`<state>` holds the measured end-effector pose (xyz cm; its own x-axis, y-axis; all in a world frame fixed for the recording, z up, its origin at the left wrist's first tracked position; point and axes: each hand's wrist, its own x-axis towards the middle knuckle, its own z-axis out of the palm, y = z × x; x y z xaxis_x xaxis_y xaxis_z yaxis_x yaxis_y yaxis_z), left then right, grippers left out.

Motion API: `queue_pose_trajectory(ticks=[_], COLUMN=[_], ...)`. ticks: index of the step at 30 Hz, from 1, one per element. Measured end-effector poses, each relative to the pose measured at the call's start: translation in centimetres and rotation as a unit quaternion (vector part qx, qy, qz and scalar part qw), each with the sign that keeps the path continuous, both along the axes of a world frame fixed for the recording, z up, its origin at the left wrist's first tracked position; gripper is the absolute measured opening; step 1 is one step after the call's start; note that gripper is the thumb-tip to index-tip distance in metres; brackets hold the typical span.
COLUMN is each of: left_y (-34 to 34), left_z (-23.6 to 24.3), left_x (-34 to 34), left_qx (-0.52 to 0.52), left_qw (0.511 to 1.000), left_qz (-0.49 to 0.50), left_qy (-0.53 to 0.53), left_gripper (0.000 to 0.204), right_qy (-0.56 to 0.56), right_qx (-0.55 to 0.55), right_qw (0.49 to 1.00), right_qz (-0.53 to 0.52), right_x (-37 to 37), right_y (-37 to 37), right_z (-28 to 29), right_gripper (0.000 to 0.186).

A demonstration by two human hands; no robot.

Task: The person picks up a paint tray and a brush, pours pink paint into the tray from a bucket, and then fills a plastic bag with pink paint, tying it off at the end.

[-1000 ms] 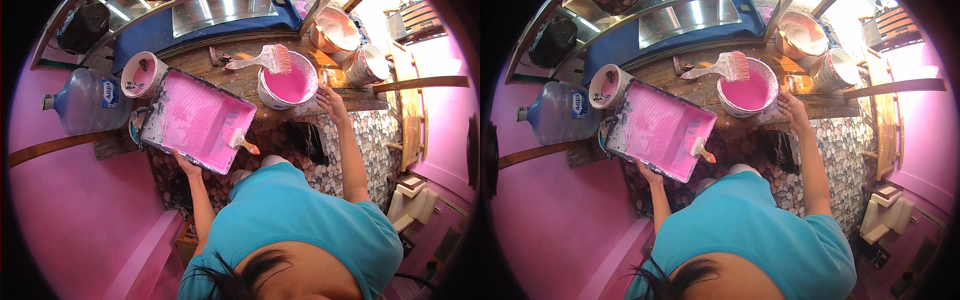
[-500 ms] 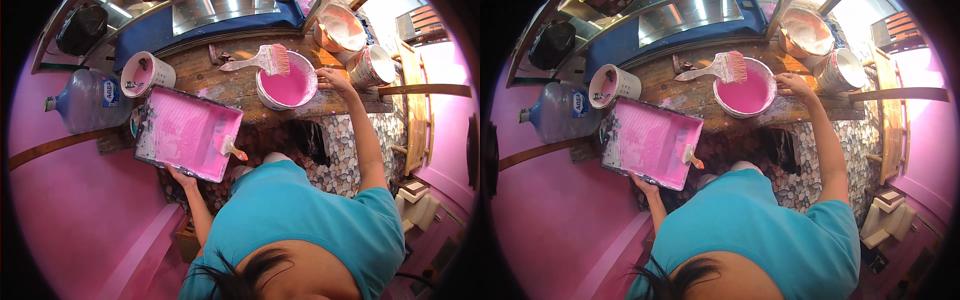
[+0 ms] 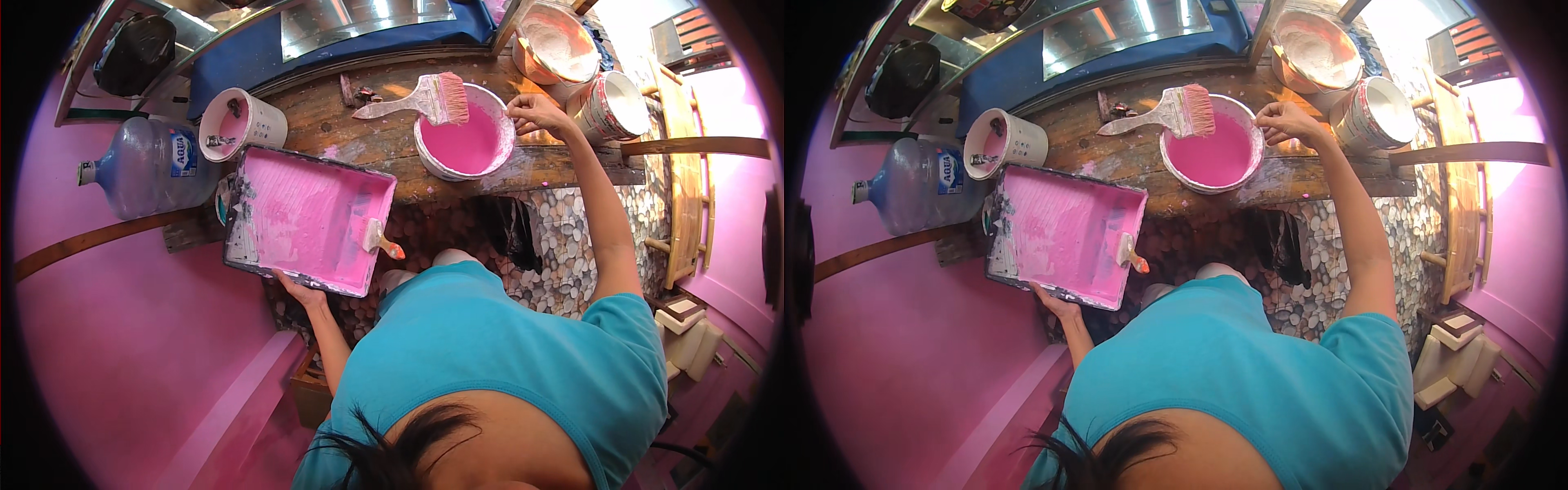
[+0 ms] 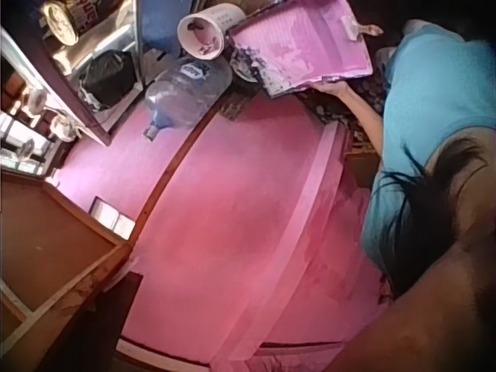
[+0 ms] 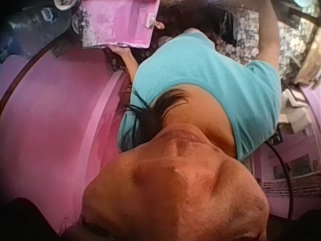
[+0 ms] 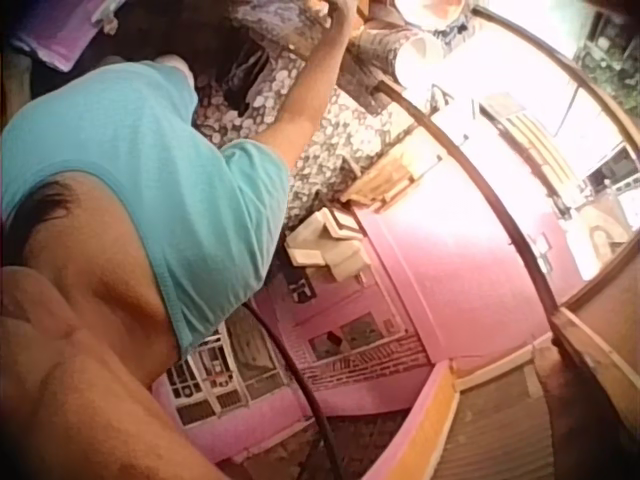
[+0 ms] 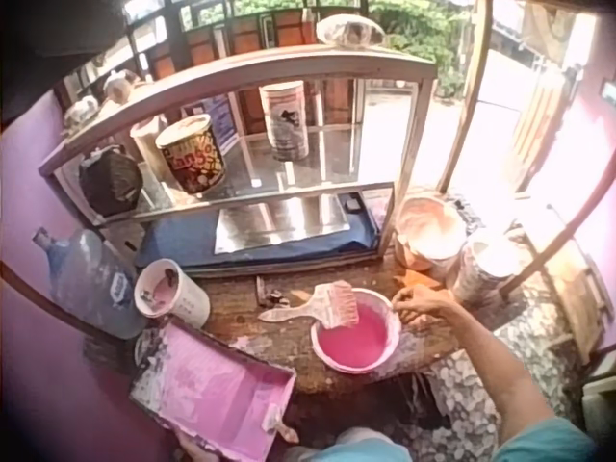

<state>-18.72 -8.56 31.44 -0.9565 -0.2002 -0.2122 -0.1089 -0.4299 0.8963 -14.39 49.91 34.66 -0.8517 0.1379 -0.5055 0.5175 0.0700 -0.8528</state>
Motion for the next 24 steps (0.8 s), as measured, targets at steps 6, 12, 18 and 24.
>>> queue_pose_trajectory(ticks=[6, 12, 18, 24], left_y=[1.3, 2.0, 1.6, 1.3], left_z=[0.1, 0.4, 0.1, -0.1], left_x=[-0.3, -0.4, -1.1, -2.1], left_qx=[-0.028, -0.015, 0.011, 0.018], left_qw=[0.999, 1.000, 0.999, 0.999], left_qz=[0.022, -0.013, -0.041, -0.046], left_qy=[-0.021, 0.005, 0.006, -0.009], left_gripper=[0.066, 0.069, 0.071, 0.071], right_qy=[-0.008, 0.029, 0.059, 0.039], right_qx=[0.020, 0.039, 0.058, 0.078], right_qw=[1.000, 0.999, 0.996, 0.994], right_qz=[0.000, -0.002, -0.015, -0.073], right_x=[0.2, 0.1, 0.6, 3.2], right_y=[-0.3, -0.7, -1.7, -1.2], right_z=[0.3, -0.4, 0.0, -0.2], right_gripper=[0.033, 0.025, 0.022, 0.022])
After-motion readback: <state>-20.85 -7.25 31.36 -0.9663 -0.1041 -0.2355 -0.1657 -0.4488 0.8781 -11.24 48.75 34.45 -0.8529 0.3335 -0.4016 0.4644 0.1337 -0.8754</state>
